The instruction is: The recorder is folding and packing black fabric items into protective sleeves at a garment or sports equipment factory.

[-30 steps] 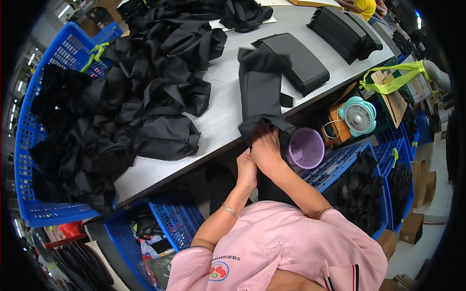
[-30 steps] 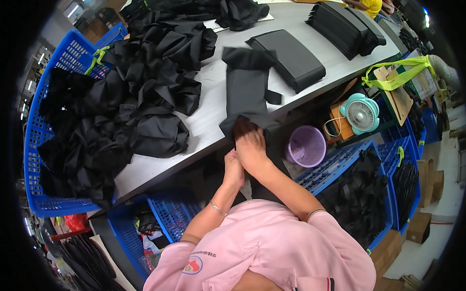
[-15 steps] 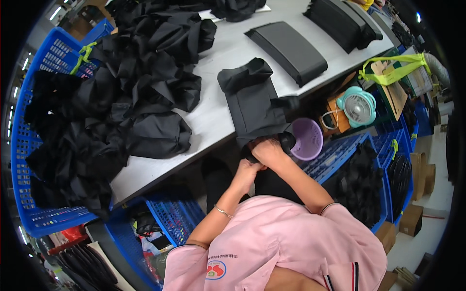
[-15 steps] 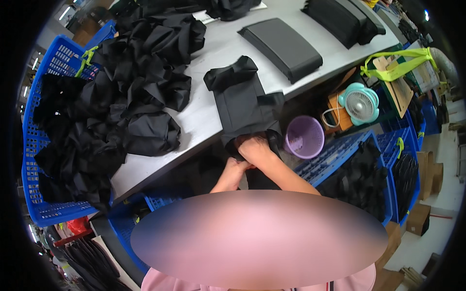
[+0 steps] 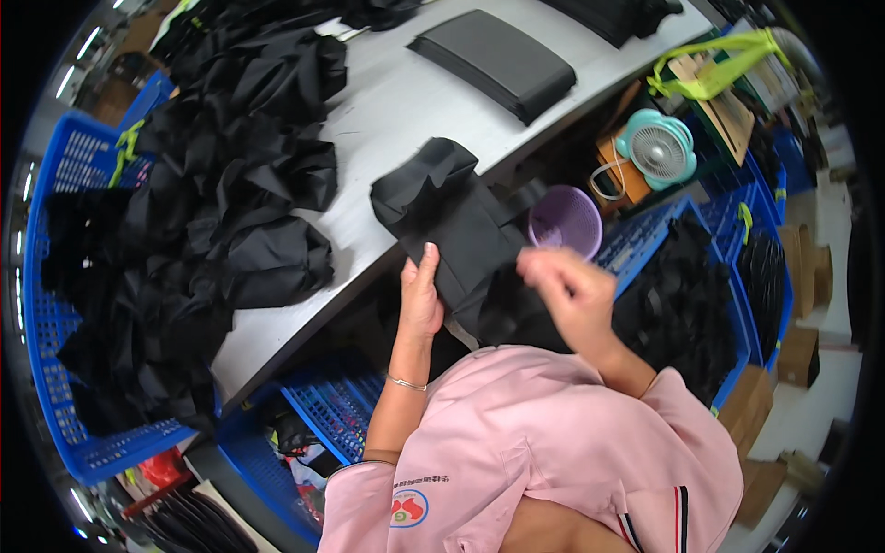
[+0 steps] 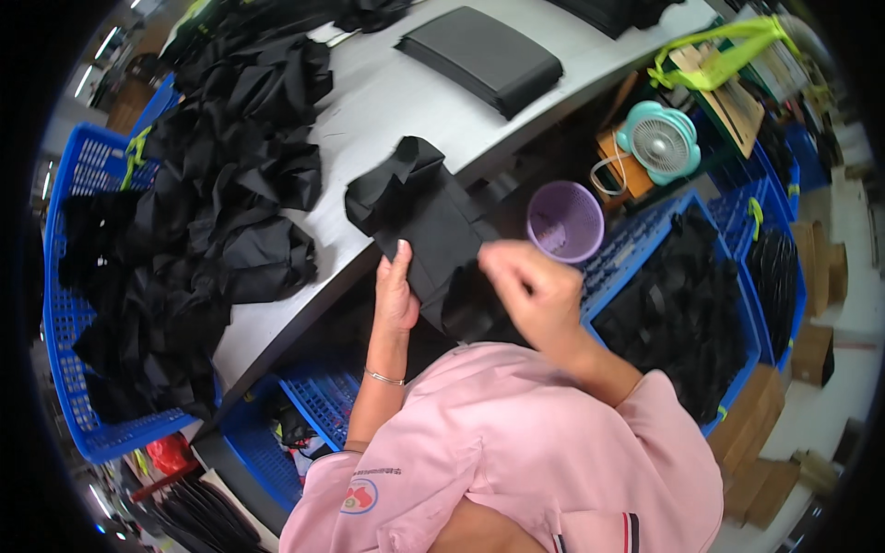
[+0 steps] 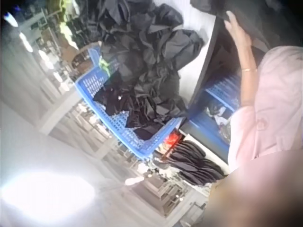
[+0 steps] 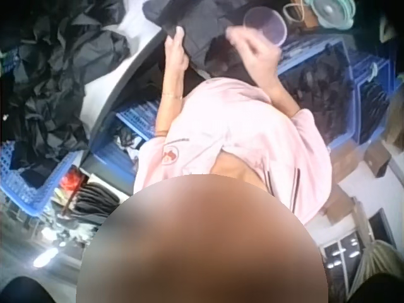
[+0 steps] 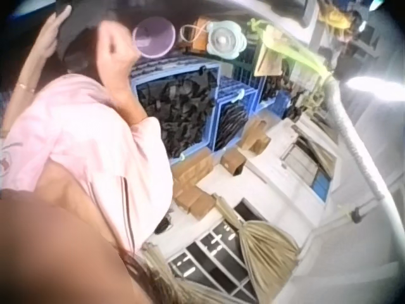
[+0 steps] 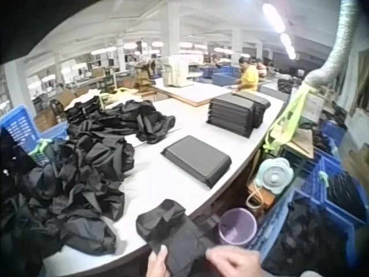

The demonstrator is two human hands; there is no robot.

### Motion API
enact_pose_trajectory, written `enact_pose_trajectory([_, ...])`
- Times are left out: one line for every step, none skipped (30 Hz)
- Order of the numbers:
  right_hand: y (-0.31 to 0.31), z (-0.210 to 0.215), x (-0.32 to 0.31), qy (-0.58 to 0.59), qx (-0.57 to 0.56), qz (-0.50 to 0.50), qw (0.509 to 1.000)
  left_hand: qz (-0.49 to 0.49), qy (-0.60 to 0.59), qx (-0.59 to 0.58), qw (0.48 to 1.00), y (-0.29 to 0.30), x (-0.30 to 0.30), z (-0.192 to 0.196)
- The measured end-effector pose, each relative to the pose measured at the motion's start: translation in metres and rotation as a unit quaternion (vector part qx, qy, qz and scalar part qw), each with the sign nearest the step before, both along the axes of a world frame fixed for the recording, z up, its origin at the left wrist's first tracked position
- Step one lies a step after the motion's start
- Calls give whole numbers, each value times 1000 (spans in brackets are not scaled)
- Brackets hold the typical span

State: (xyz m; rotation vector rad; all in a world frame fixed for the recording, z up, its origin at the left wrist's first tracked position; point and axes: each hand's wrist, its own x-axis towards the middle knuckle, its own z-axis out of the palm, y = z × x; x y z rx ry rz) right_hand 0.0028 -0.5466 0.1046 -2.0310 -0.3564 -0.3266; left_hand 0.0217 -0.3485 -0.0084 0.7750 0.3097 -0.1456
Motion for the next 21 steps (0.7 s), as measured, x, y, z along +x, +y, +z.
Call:
enact_pose_trajectory([-10,1,9,-40,-22,-56,997,-5,-18,9,1000,0,-1,-1])
enact_pose_trajectory([-16,2,20,-58,-67,-71,994,-13,-20,30,999,-2,-3,4])
enact_pose_trajectory([-21,2,30,-75,-113,-89,987,-25,-24,51,998,-6,-4,11])
enact_pose_trajectory([-27,-5,36,-62,-143,-81,984,-54,-22,47,997,-8,-7,13])
enact_pose_trajectory([-36,-19,42,-48,-176,-79,980,-84,-37,56,994,-11,-8,16])
enact_pose_trajectory([-51,-53,51,-26,-100,-25,994,-90,-13,72,993,-12,-10,20])
enact_pose_trajectory([-55,-29,56,255,-103,66,959,-86,16,92,992,-6,-13,19])
enact_pose_trajectory([-55,-24,57,316,43,116,941,-83,25,109,990,3,-12,9])
enact_pose_trajectory([-41,-15,49,362,195,109,905,-78,35,126,988,10,-13,-3])
enact_pose_trajectory([-43,-13,49,345,169,121,915,-92,6,62,994,8,-14,0])
enact_pose_trajectory([-41,-18,46,350,224,135,900,-111,-21,-7,994,4,-13,4])
enact_pose_trajectory([-41,-8,40,394,287,157,859,-154,4,-73,985,4,-11,-4])
enact_pose_trajectory([-35,-17,33,365,326,198,850,-203,20,-90,975,3,-18,-6])
enact_pose_trajectory([-28,-21,26,383,379,214,815,-205,41,16,978,-7,-20,1])
enact_pose_trajectory([-28,-24,21,398,431,231,776,-203,57,122,970,-19,-20,8])
enact_pose_trajectory([-33,-32,21,388,438,220,780,-218,52,126,966,-24,-19,9])
enact_pose_trajectory([-40,-41,24,340,393,200,831,-174,37,120,977,-28,-18,7])
enact_pose_trajectory([-48,-50,27,291,344,177,875,-129,21,113,985,-32,-17,4])
enact_pose_trajectory([-59,-52,27,212,221,89,948,-140,20,114,983,-33,-20,1])
enact_pose_trajectory([-64,-54,24,175,184,37,967,-142,-18,208,968,-33,-24,0])
enact_pose_trajectory([-67,-56,23,138,145,-16,980,-144,-57,299,942,-34,-26,-2])
